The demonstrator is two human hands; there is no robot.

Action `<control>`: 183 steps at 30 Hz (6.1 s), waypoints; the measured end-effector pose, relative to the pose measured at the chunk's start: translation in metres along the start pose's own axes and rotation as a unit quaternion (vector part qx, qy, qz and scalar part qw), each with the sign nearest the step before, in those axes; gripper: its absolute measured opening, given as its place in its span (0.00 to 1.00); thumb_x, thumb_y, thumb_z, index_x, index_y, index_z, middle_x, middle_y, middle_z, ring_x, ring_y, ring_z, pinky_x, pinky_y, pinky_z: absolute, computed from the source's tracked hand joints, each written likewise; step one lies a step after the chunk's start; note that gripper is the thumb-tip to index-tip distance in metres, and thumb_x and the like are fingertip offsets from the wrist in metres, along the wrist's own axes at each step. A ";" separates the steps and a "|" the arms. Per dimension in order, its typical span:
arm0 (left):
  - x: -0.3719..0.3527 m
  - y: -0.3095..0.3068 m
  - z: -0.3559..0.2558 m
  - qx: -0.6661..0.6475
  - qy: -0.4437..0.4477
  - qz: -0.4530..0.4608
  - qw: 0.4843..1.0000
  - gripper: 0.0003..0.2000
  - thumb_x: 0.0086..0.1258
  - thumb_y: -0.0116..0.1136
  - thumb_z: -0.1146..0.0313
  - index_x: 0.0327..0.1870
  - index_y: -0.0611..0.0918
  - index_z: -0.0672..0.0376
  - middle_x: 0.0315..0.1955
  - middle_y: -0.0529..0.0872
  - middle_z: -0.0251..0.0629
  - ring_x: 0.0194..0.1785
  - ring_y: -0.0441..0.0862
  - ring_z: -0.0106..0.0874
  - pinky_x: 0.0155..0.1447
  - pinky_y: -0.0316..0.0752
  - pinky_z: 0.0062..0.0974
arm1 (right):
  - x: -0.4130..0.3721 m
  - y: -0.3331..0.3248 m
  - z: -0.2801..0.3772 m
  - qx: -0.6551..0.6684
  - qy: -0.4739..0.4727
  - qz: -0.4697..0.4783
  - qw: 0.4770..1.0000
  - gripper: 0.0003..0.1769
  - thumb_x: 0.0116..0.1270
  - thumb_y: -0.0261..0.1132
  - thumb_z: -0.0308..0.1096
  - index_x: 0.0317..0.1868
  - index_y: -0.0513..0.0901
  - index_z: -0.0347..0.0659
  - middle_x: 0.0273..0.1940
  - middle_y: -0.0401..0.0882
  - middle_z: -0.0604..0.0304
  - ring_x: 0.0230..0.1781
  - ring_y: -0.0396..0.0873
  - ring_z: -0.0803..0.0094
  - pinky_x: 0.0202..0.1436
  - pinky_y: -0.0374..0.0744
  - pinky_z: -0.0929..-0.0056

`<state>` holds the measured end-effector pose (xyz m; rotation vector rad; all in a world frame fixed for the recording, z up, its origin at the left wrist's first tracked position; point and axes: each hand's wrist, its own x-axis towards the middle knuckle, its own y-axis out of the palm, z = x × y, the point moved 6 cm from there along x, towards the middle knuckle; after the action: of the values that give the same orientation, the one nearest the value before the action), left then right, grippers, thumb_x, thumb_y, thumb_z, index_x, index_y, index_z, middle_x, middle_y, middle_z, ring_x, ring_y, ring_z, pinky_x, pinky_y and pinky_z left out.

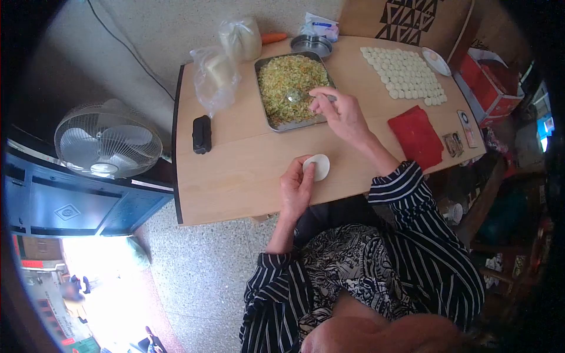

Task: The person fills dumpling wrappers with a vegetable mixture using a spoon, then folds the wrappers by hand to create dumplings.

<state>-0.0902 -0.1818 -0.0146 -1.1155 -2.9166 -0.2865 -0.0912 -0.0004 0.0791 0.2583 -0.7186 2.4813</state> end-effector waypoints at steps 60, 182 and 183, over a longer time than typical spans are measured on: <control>-0.049 -0.003 -0.187 0.144 0.271 -0.032 0.951 0.15 0.60 0.58 0.80 0.50 0.82 0.68 0.46 0.85 0.53 0.45 0.86 0.40 0.46 0.82 0.32 | -0.019 -0.016 -0.021 0.080 -0.032 0.014 0.996 0.11 0.74 0.60 0.31 0.49 0.84 0.33 0.37 0.88 0.50 0.37 0.87 0.68 0.41 0.82 0.72; 0.021 -0.017 -0.011 -0.241 -0.151 -0.063 0.957 0.08 0.73 0.57 0.77 0.51 0.77 0.65 0.47 0.85 0.43 0.51 0.85 0.32 0.58 0.84 0.32 | -0.031 -0.035 -0.090 0.432 0.160 -0.106 0.881 0.14 0.76 0.59 0.37 0.46 0.81 0.32 0.33 0.86 0.50 0.29 0.82 0.74 0.34 0.81 0.76; 0.025 -0.016 -0.016 -0.237 -0.148 -0.056 0.958 0.09 0.74 0.56 0.76 0.52 0.76 0.66 0.48 0.84 0.44 0.52 0.84 0.33 0.59 0.83 0.34 | -0.031 -0.036 -0.087 0.421 0.157 -0.107 0.887 0.14 0.76 0.59 0.37 0.47 0.81 0.32 0.33 0.86 0.50 0.29 0.82 0.74 0.34 0.81 0.76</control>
<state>-0.1201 -0.1796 -0.0001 -1.1184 -3.2837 -0.9430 -0.0479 0.0587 0.0120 0.2136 0.5318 2.3821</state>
